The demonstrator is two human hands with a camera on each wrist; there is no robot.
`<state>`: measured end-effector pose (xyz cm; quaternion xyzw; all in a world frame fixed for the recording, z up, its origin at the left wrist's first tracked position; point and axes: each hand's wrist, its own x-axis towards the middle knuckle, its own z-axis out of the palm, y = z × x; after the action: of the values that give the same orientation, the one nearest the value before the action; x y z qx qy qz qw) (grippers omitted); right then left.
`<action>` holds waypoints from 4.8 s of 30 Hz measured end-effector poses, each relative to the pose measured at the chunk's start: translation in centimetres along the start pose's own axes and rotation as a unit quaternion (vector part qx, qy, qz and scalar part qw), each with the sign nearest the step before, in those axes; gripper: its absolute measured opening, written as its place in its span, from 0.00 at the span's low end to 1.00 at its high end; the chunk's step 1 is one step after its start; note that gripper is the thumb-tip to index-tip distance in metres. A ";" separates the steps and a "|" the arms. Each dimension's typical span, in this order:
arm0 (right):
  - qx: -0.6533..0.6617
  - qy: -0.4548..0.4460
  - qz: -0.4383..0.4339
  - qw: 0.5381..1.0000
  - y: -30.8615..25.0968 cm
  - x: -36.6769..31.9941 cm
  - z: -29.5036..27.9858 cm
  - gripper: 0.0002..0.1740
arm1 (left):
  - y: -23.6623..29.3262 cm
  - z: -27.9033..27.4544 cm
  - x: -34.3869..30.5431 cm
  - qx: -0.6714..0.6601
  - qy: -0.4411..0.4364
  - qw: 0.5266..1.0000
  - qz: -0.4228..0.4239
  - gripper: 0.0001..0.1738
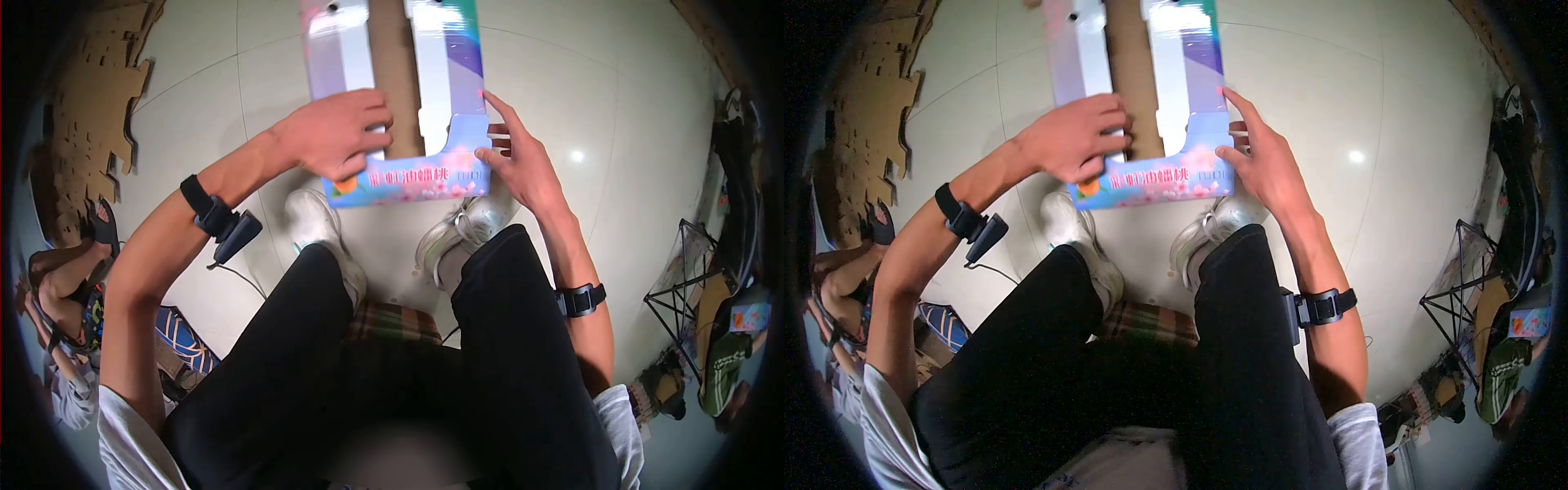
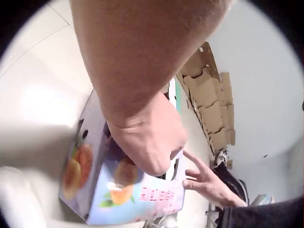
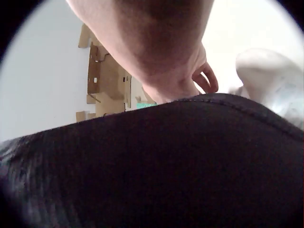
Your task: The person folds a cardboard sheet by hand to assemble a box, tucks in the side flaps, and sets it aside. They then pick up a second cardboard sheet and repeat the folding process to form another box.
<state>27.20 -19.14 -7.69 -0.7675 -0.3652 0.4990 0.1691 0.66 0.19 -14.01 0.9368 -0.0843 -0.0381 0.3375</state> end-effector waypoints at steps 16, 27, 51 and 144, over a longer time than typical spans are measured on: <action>0.117 -0.105 0.011 0.988 3.1 0.6 0.2 0.31 | 1.8 2.3 -2.7 0.131 0.031 0.984 0.121 0.10; 0.040 -0.211 0.059 0.975 4.8 0.1 0.4 0.42 | 2.3 3.6 -2.5 0.095 0.055 0.994 0.007 0.10; 0.063 -0.136 0.086 0.985 7.8 1.1 1.1 0.26 | -8.0 -5.6 3.1 0.246 0.084 0.875 -0.407 0.29; -0.075 0.381 -0.463 0.797 -16.1 -4.4 -9.2 0.14 | 6.0 -22.3 0.8 -0.411 0.479 0.733 -0.252 0.37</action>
<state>28.05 -10.49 9.29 -0.6452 -0.6193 0.0000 0.4476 3.56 9.46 6.96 0.5879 0.3517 0.3014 0.6632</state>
